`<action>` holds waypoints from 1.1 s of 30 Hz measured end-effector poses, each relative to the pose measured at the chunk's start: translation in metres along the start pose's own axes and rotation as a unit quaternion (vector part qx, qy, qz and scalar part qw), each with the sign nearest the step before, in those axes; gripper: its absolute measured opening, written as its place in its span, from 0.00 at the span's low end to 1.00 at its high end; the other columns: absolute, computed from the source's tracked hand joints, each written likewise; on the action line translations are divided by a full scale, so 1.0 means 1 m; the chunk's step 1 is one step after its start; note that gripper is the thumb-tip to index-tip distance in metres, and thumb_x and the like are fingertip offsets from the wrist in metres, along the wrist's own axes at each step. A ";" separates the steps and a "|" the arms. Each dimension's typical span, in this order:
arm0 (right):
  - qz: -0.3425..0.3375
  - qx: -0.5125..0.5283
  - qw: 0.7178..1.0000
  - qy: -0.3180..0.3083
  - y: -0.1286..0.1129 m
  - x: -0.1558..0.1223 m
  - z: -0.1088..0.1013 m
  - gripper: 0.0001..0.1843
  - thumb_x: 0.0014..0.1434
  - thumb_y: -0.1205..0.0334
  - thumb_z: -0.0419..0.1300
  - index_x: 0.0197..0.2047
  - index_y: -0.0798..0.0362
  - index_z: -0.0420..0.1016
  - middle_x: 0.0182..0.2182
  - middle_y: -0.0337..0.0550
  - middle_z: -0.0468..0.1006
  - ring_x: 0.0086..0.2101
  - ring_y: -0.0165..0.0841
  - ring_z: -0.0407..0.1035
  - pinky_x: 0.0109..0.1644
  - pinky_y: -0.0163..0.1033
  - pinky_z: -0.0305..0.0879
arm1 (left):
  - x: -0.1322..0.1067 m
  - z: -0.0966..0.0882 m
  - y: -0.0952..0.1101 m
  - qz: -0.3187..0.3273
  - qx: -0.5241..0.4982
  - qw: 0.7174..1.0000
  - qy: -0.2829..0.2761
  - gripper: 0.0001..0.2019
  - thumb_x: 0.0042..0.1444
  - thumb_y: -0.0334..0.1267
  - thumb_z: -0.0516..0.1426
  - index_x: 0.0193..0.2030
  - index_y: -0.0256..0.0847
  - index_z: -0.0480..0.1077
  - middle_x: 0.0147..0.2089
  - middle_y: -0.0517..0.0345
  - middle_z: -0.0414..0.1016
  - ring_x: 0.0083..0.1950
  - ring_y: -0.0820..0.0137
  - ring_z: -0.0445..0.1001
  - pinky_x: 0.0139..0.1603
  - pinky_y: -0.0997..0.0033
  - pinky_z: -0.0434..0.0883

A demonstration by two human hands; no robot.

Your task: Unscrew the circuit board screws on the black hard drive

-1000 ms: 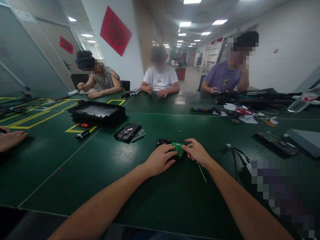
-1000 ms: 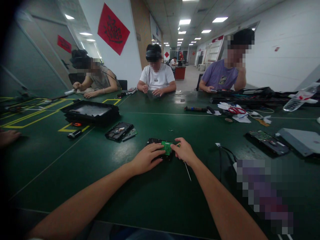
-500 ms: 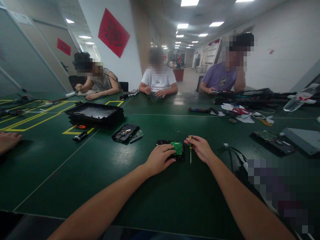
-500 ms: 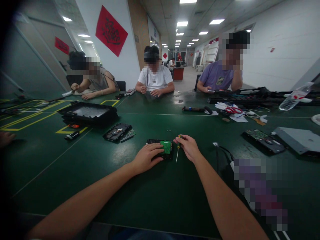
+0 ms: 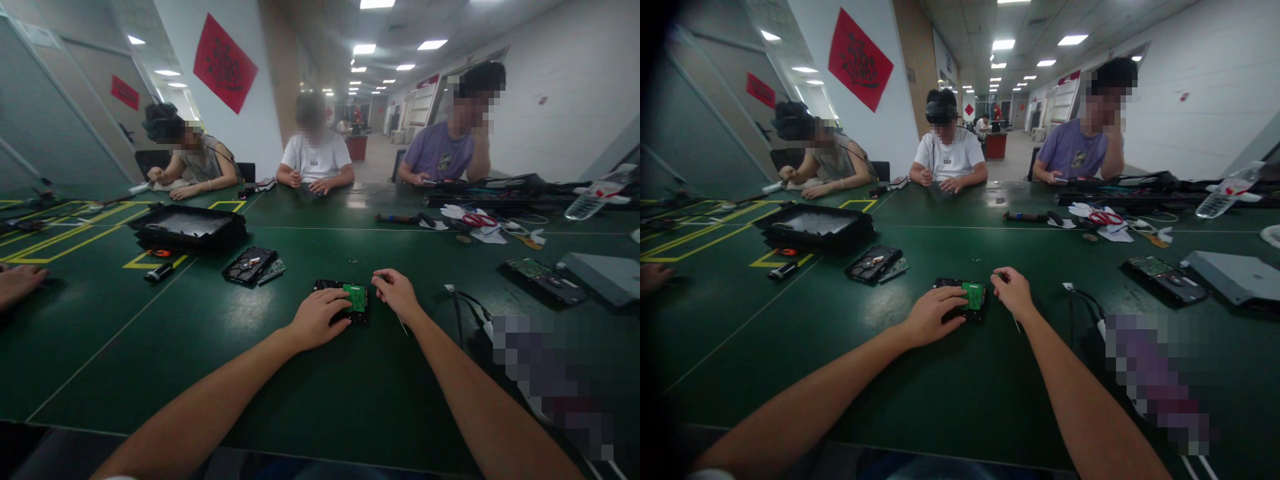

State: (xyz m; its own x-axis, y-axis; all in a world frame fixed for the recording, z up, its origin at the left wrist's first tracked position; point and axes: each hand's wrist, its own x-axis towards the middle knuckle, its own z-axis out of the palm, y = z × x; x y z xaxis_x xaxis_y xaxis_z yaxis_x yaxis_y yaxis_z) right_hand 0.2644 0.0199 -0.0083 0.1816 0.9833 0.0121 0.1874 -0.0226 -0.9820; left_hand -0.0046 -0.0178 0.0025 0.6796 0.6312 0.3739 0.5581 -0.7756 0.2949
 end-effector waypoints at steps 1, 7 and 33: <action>-0.002 -0.006 1.000 -0.001 0.000 0.000 0.000 0.17 0.58 0.55 0.69 0.48 0.53 0.81 0.24 0.36 0.78 0.22 0.30 0.69 0.25 0.34 0.63 | 0.002 -0.002 0.001 -0.005 -0.005 1.000 0.003 0.19 0.68 0.47 0.64 0.63 0.47 0.76 0.69 0.48 0.76 0.69 0.53 0.75 0.69 0.47 0.73; -0.011 -0.027 1.000 -0.004 -0.001 -0.001 0.001 0.17 0.59 0.54 0.68 0.49 0.52 0.81 0.26 0.38 0.79 0.25 0.31 0.72 0.26 0.34 0.65 | 0.047 -0.018 -0.020 -0.093 -0.066 0.991 0.073 0.12 0.72 0.44 0.60 0.56 0.42 0.79 0.55 0.49 0.80 0.56 0.61 0.81 0.59 0.62 0.77; -0.035 -0.028 0.999 0.000 0.009 0.002 0.002 0.18 0.61 0.52 0.67 0.51 0.53 0.80 0.24 0.35 0.78 0.20 0.29 0.67 0.25 0.34 0.64 | 0.193 0.041 -0.073 -0.265 0.027 0.952 -0.148 0.19 0.72 0.45 0.63 0.64 0.40 0.73 0.63 0.46 0.75 0.58 0.57 0.79 0.58 0.50 0.80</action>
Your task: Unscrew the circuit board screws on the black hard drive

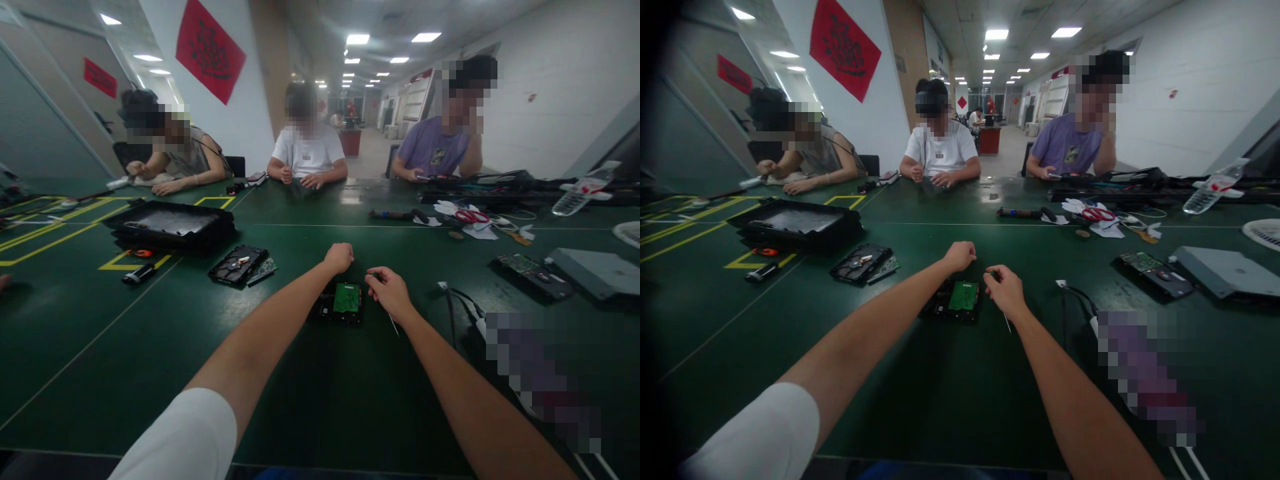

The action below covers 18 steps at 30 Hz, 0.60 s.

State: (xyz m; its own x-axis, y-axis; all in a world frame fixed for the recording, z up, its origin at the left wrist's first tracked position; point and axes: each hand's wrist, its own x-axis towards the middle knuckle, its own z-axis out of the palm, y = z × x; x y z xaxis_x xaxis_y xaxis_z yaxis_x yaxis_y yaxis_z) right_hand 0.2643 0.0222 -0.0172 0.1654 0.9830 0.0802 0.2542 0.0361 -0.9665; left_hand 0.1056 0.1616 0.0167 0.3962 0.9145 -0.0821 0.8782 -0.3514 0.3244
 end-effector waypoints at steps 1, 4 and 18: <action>-0.002 0.001 1.000 0.002 0.001 0.000 0.000 0.18 0.61 0.52 0.66 0.51 0.53 0.80 0.24 0.34 0.77 0.20 0.29 0.67 0.24 0.34 0.63 | -0.001 0.000 0.000 0.001 0.002 1.000 0.000 0.19 0.72 0.45 0.63 0.64 0.40 0.73 0.64 0.46 0.75 0.58 0.57 0.79 0.58 0.50 0.80; -0.002 0.001 1.000 0.001 0.002 0.001 0.000 0.17 0.62 0.52 0.66 0.51 0.52 0.79 0.24 0.34 0.77 0.20 0.28 0.67 0.24 0.33 0.63 | -0.002 0.002 -0.001 0.002 0.007 1.000 -0.001 0.19 0.72 0.45 0.63 0.64 0.40 0.73 0.63 0.46 0.75 0.58 0.58 0.79 0.58 0.51 0.80; 0.000 -0.001 1.000 -0.010 0.005 0.001 -0.001 0.17 0.63 0.54 0.66 0.52 0.52 0.80 0.26 0.36 0.79 0.23 0.29 0.70 0.26 0.33 0.66 | -0.008 0.005 -0.001 0.024 0.043 0.999 0.014 0.20 0.71 0.45 0.64 0.64 0.38 0.73 0.63 0.45 0.75 0.59 0.57 0.79 0.58 0.51 0.80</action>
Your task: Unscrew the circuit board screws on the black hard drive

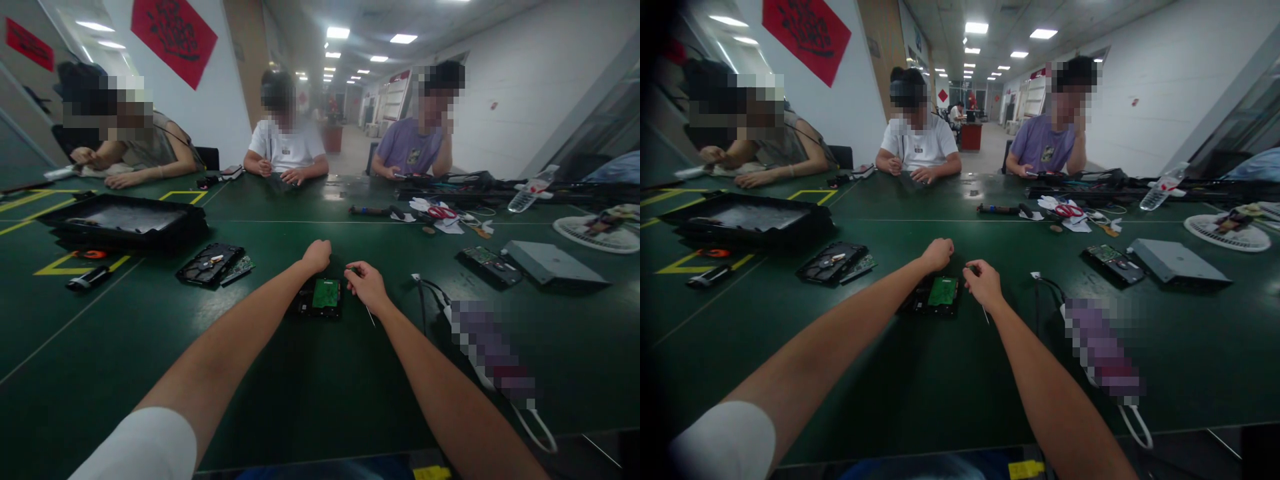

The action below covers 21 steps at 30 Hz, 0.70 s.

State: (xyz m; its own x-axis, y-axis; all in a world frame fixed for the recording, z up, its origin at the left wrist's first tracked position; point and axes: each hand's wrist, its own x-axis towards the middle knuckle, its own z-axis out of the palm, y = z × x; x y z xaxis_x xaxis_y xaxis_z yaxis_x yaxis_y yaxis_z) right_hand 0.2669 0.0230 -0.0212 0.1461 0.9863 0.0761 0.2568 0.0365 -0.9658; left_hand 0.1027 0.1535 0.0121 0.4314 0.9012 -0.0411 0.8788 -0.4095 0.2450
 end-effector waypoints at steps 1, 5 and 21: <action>-0.001 0.001 1.000 0.002 0.001 0.000 0.000 0.17 0.63 0.54 0.66 0.52 0.52 0.79 0.26 0.36 0.79 0.22 0.28 0.70 0.25 0.33 0.65 | -0.001 0.000 0.000 0.003 -0.001 1.000 0.001 0.20 0.71 0.45 0.64 0.64 0.39 0.73 0.63 0.45 0.75 0.59 0.57 0.79 0.58 0.51 0.80; -0.004 0.007 1.000 0.008 0.000 0.001 0.002 0.17 0.62 0.54 0.66 0.51 0.52 0.79 0.26 0.35 0.78 0.21 0.28 0.69 0.24 0.33 0.65 | -0.001 -0.002 -0.002 0.014 -0.011 1.000 0.001 0.19 0.72 0.45 0.64 0.64 0.39 0.73 0.64 0.45 0.75 0.59 0.57 0.79 0.58 0.51 0.80; 0.007 0.008 1.000 0.018 -0.005 -0.002 0.002 0.19 0.60 0.50 0.69 0.50 0.52 0.80 0.26 0.37 0.79 0.22 0.29 0.70 0.25 0.34 0.65 | 0.004 0.004 -0.012 0.006 -0.041 0.999 -0.006 0.19 0.72 0.45 0.63 0.64 0.40 0.73 0.64 0.46 0.75 0.59 0.57 0.79 0.58 0.51 0.80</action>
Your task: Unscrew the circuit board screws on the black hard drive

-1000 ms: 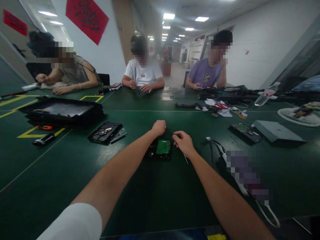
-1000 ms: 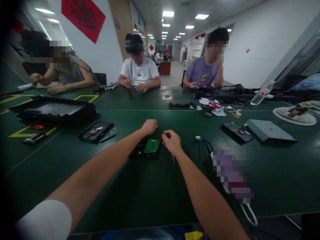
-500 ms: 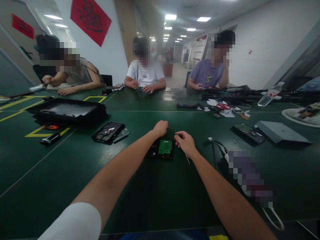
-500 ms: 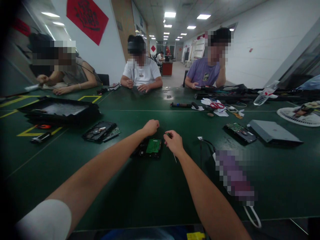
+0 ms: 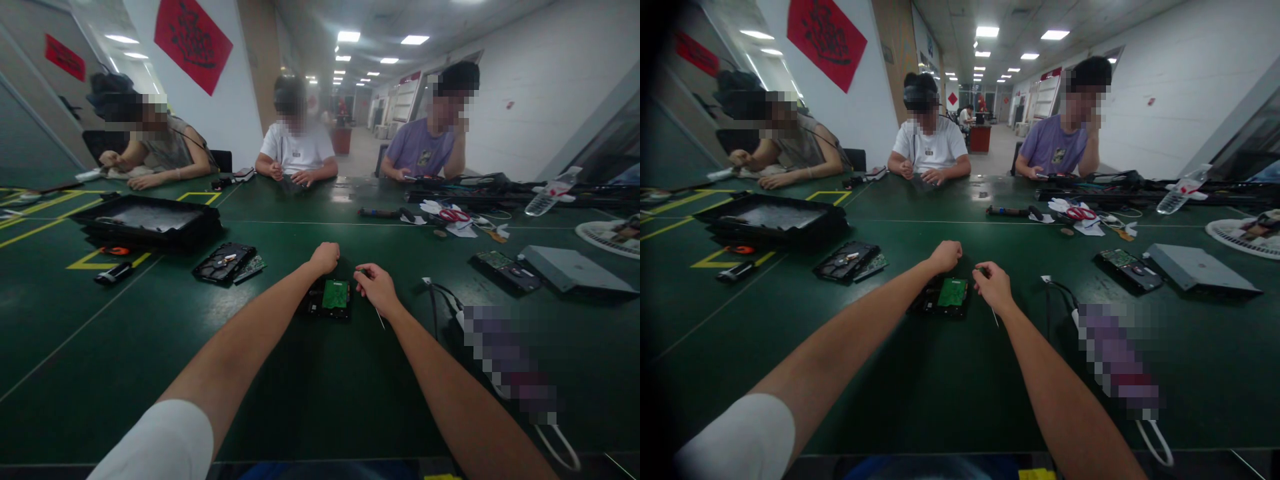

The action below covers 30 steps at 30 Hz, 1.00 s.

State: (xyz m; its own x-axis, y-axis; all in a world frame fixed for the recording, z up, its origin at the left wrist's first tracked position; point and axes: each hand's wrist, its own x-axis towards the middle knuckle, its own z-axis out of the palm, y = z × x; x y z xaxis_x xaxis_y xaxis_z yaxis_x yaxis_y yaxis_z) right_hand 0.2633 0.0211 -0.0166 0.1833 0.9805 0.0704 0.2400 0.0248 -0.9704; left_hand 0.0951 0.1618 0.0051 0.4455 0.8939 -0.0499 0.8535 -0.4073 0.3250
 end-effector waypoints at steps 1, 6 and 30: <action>-0.001 0.000 1.000 -0.001 0.000 0.000 0.000 0.19 0.60 0.50 0.69 0.50 0.52 0.80 0.26 0.37 0.79 0.22 0.29 0.70 0.25 0.34 0.65 | -0.001 0.001 -0.001 0.001 -0.003 1.000 0.005 0.19 0.72 0.45 0.63 0.64 0.40 0.73 0.64 0.46 0.75 0.59 0.57 0.79 0.58 0.51 0.80; -0.003 0.000 1.000 -0.005 -0.002 -0.001 -0.001 0.19 0.60 0.50 0.69 0.50 0.52 0.80 0.26 0.37 0.80 0.22 0.29 0.70 0.25 0.34 0.66 | -0.004 0.000 -0.005 0.020 -0.033 0.999 0.027 0.18 0.73 0.45 0.62 0.64 0.40 0.73 0.64 0.46 0.75 0.58 0.58 0.79 0.58 0.50 0.80; -0.009 -0.007 1.000 -0.012 0.000 0.002 0.000 0.17 0.62 0.54 0.67 0.51 0.53 0.80 0.25 0.37 0.79 0.21 0.29 0.69 0.25 0.34 0.65 | -0.005 0.000 -0.018 0.009 -0.099 0.990 0.103 0.13 0.58 0.39 0.73 0.49 0.38 0.86 0.49 0.46 0.86 0.51 0.56 0.82 0.57 0.64 0.75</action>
State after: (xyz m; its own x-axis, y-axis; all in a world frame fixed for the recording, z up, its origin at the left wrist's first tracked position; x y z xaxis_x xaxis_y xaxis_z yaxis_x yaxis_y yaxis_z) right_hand 0.2641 0.0225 -0.0168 0.1567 0.9842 0.0826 0.2567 0.0402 -0.9656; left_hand 0.0775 0.1648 -0.0007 0.3781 0.9144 0.1446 0.7668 -0.3968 0.5045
